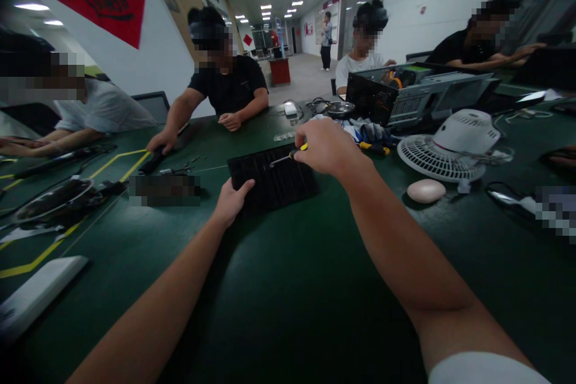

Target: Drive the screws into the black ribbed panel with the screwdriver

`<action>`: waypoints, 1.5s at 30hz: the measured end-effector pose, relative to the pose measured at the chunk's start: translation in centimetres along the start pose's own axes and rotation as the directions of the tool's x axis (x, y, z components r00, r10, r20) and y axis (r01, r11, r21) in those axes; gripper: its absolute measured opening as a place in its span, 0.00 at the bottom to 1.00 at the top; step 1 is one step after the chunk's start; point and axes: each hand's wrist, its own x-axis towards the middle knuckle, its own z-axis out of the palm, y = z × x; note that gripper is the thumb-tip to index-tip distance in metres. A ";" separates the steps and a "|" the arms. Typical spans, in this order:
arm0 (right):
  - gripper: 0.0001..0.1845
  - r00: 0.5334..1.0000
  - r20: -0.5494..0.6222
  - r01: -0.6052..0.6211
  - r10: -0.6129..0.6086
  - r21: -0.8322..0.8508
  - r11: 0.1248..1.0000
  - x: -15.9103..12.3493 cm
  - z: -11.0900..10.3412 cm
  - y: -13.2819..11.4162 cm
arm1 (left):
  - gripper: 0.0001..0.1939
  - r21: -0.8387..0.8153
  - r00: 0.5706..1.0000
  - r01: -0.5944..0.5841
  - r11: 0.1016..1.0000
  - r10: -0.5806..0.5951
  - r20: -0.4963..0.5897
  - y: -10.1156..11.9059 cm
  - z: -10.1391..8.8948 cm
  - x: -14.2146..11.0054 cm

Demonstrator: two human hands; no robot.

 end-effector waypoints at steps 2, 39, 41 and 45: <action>0.10 1.000 -0.006 0.009 -0.009 -0.002 1.000 0.1 0.3 0.0 | 0.25 -0.008 1.000 -0.005 1.000 0.005 0.008 0.0 0.0 0.0; 0.17 0.987 0.159 -0.004 0.021 -0.105 0.994 0.1 -0.4 1.0 | 0.24 0.015 1.000 0.016 1.000 -0.016 -0.009 0.6 0.0 -0.4; 0.15 0.991 0.128 -0.023 0.036 -0.109 0.994 0.1 -0.4 1.0 | 0.24 0.011 1.000 0.018 1.000 -0.018 -0.008 0.5 0.0 -0.4; 0.15 0.995 0.079 -0.046 0.054 -0.101 0.994 0.1 -0.1 0.7 | 0.24 0.009 1.000 0.017 1.000 -0.017 -0.008 0.4 0.0 -0.3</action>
